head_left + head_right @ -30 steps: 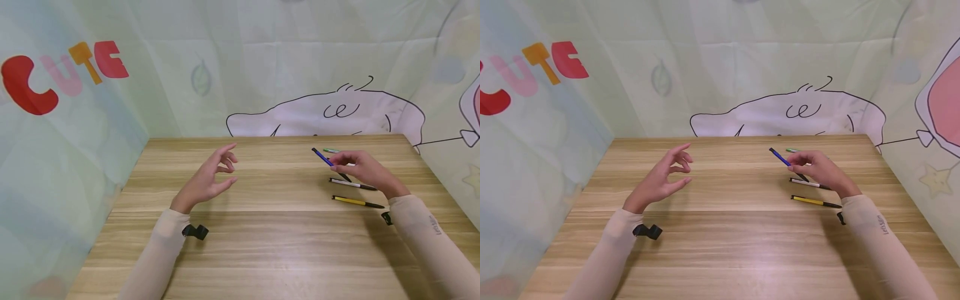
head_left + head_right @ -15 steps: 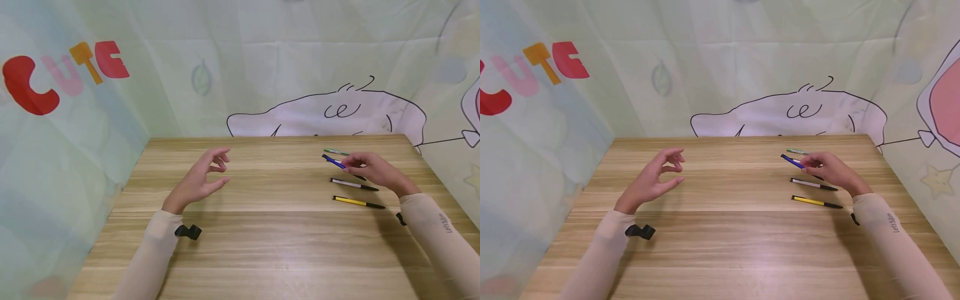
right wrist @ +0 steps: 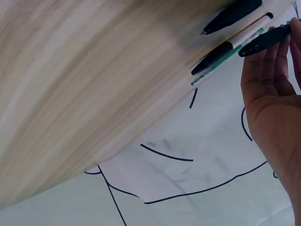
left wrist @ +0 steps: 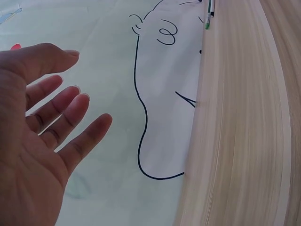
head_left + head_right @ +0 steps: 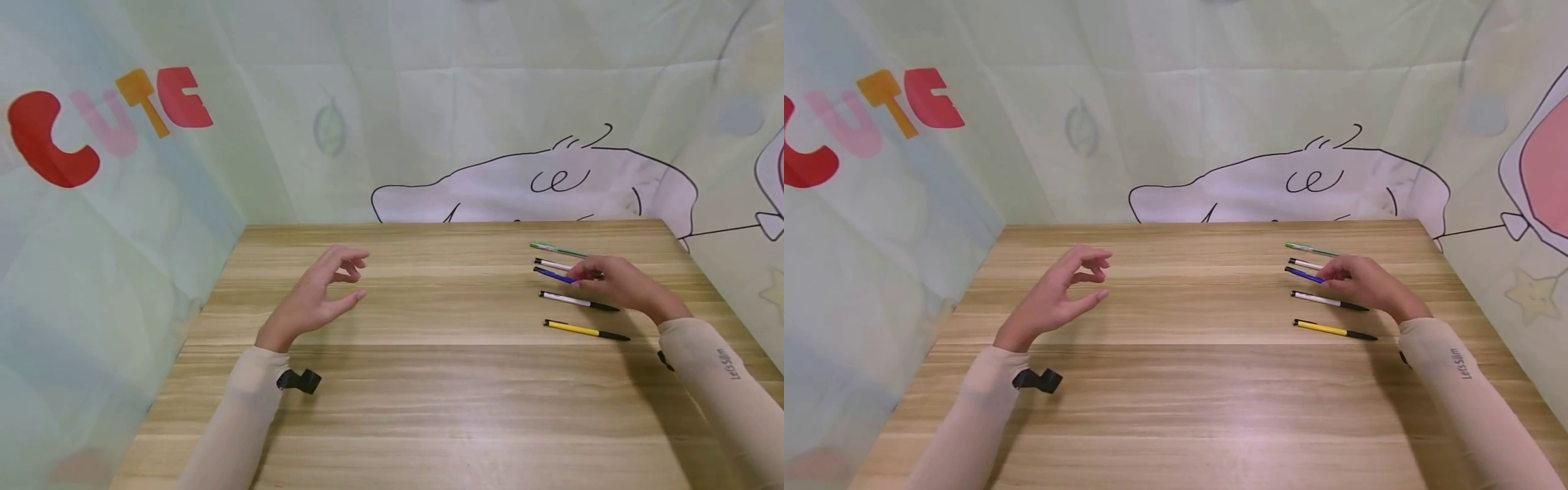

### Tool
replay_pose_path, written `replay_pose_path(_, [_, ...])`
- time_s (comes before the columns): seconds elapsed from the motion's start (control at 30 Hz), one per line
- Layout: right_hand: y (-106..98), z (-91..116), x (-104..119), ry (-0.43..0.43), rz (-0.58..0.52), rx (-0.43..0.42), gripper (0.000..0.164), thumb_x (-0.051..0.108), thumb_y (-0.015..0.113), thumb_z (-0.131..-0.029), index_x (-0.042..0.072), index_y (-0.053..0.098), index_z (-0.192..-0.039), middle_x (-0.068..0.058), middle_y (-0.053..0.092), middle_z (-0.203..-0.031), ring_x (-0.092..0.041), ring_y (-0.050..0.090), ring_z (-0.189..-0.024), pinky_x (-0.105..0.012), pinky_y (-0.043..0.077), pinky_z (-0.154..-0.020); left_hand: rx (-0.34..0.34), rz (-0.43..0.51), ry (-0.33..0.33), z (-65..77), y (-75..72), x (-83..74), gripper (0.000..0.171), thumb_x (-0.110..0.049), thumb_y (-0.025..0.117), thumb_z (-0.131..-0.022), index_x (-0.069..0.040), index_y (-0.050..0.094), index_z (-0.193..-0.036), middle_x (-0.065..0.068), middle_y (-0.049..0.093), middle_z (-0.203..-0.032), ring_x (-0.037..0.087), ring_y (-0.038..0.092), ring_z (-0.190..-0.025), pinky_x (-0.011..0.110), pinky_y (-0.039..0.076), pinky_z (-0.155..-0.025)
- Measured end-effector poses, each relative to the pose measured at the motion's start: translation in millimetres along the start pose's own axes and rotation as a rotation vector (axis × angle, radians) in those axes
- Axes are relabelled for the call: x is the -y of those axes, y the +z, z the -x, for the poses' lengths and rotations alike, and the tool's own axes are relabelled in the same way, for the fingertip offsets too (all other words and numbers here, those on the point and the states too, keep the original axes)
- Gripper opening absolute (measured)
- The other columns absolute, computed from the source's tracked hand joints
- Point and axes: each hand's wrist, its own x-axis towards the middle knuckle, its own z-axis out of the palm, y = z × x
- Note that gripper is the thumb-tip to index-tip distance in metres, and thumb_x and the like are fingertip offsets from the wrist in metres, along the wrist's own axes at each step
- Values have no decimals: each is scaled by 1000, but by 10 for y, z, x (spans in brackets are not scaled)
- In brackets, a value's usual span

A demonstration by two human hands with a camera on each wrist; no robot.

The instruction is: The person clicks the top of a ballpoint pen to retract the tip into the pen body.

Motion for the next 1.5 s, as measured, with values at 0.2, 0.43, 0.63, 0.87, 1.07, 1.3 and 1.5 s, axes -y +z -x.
replay_pose_path(0.2, [5, 15, -50, 4, 36, 12, 16, 3, 70, -94, 5, 76, -109, -8, 72, -108, -19, 64, -97, -24, 56, -80, -3, 6, -8, 14, -18, 4, 61, 1, 75, -88, -11, 50, -143, 5, 56, -120, 25, 59, -105, 40, 59, -94])
replay_pose_path(0.43, [30, 40, -107, -30, 81, -12, 15, 1, 73, -91, 4, 76, -105, -6, 74, -103, -19, 66, -95, -32, 59, -80, -3, 0, -23, 44, -40, 5, 61, 0, 76, -89, -12, 50, -143, 4, 56, -121, 27, 60, -105, 41, 59, -94])
replay_pose_path(0.63, [60, 51, -136, -51, 112, -23, 12, 3, 76, -90, 5, 76, -101, -5, 73, -100, -22, 66, -94, -35, 58, -77, -5, 10, -24, 63, -41, 21, 61, 0, 75, -89, -13, 50, -144, 4, 56, -121, 25, 59, -105, 40, 59, -94])
replay_pose_path(0.87, [92, 47, -156, -67, 151, -29, 12, 1, 76, -89, 7, 77, -99, -3, 72, -98, -21, 66, -91, -35, 57, -75, 7, 6, -36, 78, -43, 24, 60, -2, 74, -90, -13, 50, -144, 3, 56, -122, 22, 58, -106, 37, 58, -96])
replay_pose_path(1.07, [96, 32, -152, -30, 152, -15, 12, 2, 75, -90, 5, 76, -101, -1, 73, -94, -17, 65, -87, -33, 56, -72, 19, -19, -35, 84, -40, 7, 60, -3, 74, -91, -12, 48, -144, 3, 56, -123, 26, 59, -108, 35, 58, -97])
replay_pose_path(1.3, [83, 38, -122, -3, 163, 0, 13, 7, 75, -90, 4, 75, -103, 1, 71, -91, -17, 65, -87, -38, 57, -76, 10, 1, -41, 82, -33, 4, 59, -2, 74, -91, -11, 49, -144, 4, 56, -123, 19, 57, -107, 37, 58, -97])
replay_pose_path(1.5, [64, 76, -69, -5, 149, -34, 16, 9, 76, -90, 2, 75, -105, 1, 68, -88, -17, 66, -86, -35, 58, -74, 11, 18, -39, 74, -31, 3, 58, -1, 73, -91, -12, 50, -144, 4, 56, -122, 24, 58, -107, 40, 58, -96])
